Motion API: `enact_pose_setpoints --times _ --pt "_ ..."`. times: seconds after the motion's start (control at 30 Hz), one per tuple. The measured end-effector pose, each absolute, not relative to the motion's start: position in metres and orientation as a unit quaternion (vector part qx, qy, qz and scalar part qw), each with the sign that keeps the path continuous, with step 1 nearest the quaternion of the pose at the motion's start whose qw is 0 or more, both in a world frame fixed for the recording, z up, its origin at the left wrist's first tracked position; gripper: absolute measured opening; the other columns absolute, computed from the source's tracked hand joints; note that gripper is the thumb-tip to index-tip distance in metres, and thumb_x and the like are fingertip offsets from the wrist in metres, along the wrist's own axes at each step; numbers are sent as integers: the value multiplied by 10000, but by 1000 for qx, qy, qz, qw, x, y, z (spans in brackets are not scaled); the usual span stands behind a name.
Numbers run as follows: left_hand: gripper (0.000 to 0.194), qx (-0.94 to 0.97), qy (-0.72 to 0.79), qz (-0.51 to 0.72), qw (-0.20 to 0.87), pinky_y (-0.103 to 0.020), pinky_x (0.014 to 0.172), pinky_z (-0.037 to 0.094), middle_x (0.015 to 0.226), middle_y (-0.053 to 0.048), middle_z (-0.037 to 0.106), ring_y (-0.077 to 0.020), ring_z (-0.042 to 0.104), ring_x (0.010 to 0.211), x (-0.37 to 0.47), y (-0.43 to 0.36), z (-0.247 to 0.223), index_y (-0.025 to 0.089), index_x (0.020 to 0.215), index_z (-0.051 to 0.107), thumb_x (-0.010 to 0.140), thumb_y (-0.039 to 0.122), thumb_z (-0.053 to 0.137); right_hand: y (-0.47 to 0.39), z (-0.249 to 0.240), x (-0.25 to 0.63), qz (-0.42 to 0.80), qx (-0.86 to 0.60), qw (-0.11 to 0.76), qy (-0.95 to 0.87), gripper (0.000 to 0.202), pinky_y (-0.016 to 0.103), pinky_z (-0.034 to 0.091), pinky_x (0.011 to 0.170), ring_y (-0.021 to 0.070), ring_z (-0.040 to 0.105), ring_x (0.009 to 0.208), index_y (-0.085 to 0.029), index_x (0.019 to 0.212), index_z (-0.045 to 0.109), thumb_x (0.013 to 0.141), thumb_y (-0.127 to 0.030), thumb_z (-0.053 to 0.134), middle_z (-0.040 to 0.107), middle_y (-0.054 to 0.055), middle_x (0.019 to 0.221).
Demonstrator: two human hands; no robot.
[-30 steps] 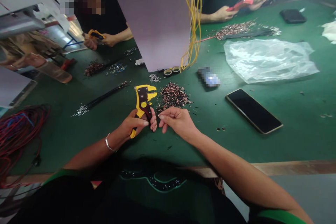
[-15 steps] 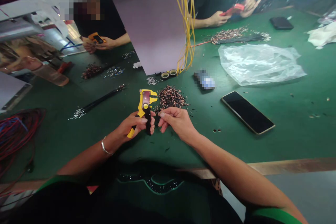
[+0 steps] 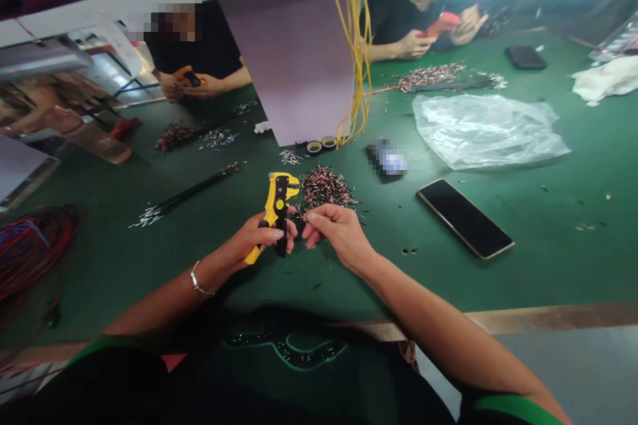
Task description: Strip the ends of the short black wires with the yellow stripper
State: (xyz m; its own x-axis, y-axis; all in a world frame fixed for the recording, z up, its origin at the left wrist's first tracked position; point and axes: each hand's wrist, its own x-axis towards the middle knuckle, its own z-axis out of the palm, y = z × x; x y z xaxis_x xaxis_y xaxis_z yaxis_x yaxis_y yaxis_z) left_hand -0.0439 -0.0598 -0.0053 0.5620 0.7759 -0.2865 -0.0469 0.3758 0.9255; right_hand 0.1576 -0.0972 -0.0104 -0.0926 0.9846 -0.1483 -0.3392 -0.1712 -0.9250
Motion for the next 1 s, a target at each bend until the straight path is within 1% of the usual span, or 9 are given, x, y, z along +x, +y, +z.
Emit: enact_pose_setpoints --times 0.2,0.27,0.43,0.53,0.6,0.7,0.83,0.93,1.0 --pt "428 497 389 286 721 -344 649 511 918 -86 686 -181 661 674 -42 -61 0 137 1057 554 685 248 734 -95 -10 159 644 -440 519 -349 200 314 562 650 137 666 587 -181 735 719 721 -371 781 740 34 706" --pt "492 502 401 302 704 -324 624 507 976 -96 680 -165 660 661 -41 -60 2 153 1128 512 693 212 734 -95 -9 160 653 -435 522 -335 188 325 573 693 141 676 616 -181 732 732 718 -359 790 745 37 725" --pt "792 517 412 322 678 -289 578 512 1050 -98 629 -139 654 645 -38 -56 6 201 1381 323 720 201 759 -93 1 158 667 -415 530 -320 170 351 576 804 161 706 725 -193 726 763 698 -349 827 774 44 801" --pt "848 529 421 302 672 -277 552 517 1076 -93 593 -143 654 669 -34 -55 9 217 1438 271 738 223 750 -91 5 155 664 -405 540 -322 164 384 540 909 196 716 875 -209 765 786 691 -347 839 793 57 896" --pt "856 533 433 288 668 -275 534 516 1047 -77 584 -146 647 670 -29 -54 10 223 1454 255 744 226 732 -89 4 152 659 -404 552 -313 169 398 513 951 204 705 915 -217 776 794 675 -340 850 794 55 934" --pt "907 542 448 288 650 -284 535 524 1030 -66 583 -138 625 660 -20 -53 8 241 1477 220 729 217 732 -87 -3 148 652 -410 563 -299 158 401 502 944 208 684 919 -217 737 792 650 -331 859 786 55 958" --pt "955 572 441 316 615 -302 606 544 1082 -76 602 -144 628 708 -13 -50 2 282 1507 207 721 200 742 -86 -8 146 650 -413 568 -290 165 380 504 895 207 666 926 -210 720 791 635 -332 862 776 61 961" --pt "888 592 432 327 597 -315 669 545 1089 -62 629 -141 619 726 -11 -49 -1 300 1495 314 718 169 725 -86 -7 143 654 -415 576 -261 195 359 510 833 186 663 841 -208 731 792 608 -332 878 776 41 898" --pt "782 593 435 327 593 -321 711 539 1114 -58 650 -141 613 749 -10 -48 -2 292 1447 438 726 172 714 -85 -6 140 655 -414 585 -240 229 343 508 804 176 659 806 -209 756 797 586 -330 891 775 30 843"
